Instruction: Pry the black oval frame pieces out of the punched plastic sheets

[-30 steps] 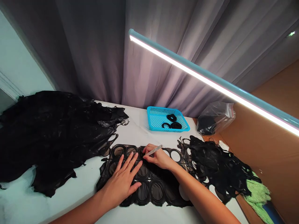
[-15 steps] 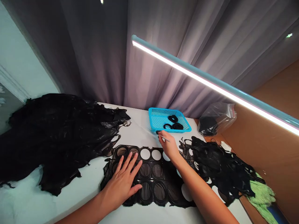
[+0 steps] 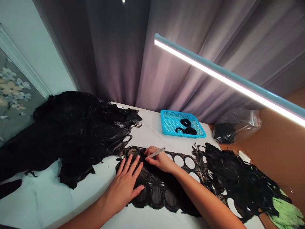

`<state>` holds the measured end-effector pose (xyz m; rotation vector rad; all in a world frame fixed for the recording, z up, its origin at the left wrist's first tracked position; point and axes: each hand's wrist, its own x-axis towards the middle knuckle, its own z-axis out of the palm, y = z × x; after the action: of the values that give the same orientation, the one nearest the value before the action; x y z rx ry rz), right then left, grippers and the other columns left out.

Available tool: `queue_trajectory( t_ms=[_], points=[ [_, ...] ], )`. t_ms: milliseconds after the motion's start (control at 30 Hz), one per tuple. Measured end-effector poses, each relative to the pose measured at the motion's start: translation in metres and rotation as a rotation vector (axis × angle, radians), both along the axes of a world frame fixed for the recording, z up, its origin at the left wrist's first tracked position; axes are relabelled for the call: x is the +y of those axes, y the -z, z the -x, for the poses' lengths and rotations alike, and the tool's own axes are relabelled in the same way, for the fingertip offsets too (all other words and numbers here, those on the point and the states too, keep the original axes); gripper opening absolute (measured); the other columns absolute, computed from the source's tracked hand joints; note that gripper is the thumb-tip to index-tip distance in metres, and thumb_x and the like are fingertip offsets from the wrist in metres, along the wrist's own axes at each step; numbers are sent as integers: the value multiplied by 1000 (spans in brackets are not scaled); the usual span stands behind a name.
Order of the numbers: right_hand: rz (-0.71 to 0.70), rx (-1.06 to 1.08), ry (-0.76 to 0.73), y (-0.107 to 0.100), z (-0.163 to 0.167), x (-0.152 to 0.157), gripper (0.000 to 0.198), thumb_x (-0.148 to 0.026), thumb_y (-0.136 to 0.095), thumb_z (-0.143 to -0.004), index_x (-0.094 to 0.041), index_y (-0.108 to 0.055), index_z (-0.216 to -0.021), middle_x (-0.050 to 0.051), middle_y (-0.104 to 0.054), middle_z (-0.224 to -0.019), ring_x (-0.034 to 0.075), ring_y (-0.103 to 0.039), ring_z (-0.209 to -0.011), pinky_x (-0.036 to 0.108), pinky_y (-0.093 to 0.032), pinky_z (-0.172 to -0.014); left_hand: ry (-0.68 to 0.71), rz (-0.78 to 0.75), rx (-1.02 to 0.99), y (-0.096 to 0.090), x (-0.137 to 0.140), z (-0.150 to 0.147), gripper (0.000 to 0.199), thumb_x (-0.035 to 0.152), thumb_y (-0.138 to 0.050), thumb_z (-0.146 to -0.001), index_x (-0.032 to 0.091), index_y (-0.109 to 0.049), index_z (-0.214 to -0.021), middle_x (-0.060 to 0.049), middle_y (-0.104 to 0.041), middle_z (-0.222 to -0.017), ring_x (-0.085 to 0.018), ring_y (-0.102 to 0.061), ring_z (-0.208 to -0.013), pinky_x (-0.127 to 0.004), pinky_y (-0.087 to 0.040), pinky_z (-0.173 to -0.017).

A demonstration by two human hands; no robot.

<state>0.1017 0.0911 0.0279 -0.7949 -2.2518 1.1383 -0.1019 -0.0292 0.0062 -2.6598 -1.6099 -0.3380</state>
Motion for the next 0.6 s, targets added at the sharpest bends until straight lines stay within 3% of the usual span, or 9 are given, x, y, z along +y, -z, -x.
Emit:
queue_trajectory(
  t_ms=[300, 467, 533, 600],
  points=[
    [-38, -26, -65, 0, -1, 1, 12, -21, -59, -92, -19, -59, -80, 4, -59, -100, 15, -56, -86, 27, -46, -78, 0, 1, -2, 0, -1, 1, 70, 47, -56, -90, 23, -32, -151, -10, -26, -159, -38, -21, -144, -57, -23, -113],
    [-235, -131, -121, 4, 4, -9, 8, -21, -53, -94, -20, -59, -88, 8, -61, -101, 20, -56, -91, 32, -46, -83, -12, -27, -37, 6, -1, 1, 68, 48, -57, -89, 21, -37, -148, -13, -18, -161, -39, -22, -144, -56, -23, -113],
    [-324, -140, -45, 9, 3, -5, 10, -22, -54, -93, -21, -58, -85, 8, -63, -95, 21, -55, -89, 34, -45, -84, -12, -33, -41, 6, -1, 0, 68, 48, -57, -89, 20, -38, -148, -15, -13, -162, -39, -22, -144, -56, -24, -113],
    [-351, -98, 165, 11, -3, 8, 13, -22, -50, -94, -21, -57, -83, 6, -62, -87, 20, -55, -82, 33, -45, -79, -12, -34, -40, 5, -1, 0, 70, 47, -58, -89, 20, -35, -149, -16, -10, -162, -39, -23, -144, -56, -25, -112]
  ],
)
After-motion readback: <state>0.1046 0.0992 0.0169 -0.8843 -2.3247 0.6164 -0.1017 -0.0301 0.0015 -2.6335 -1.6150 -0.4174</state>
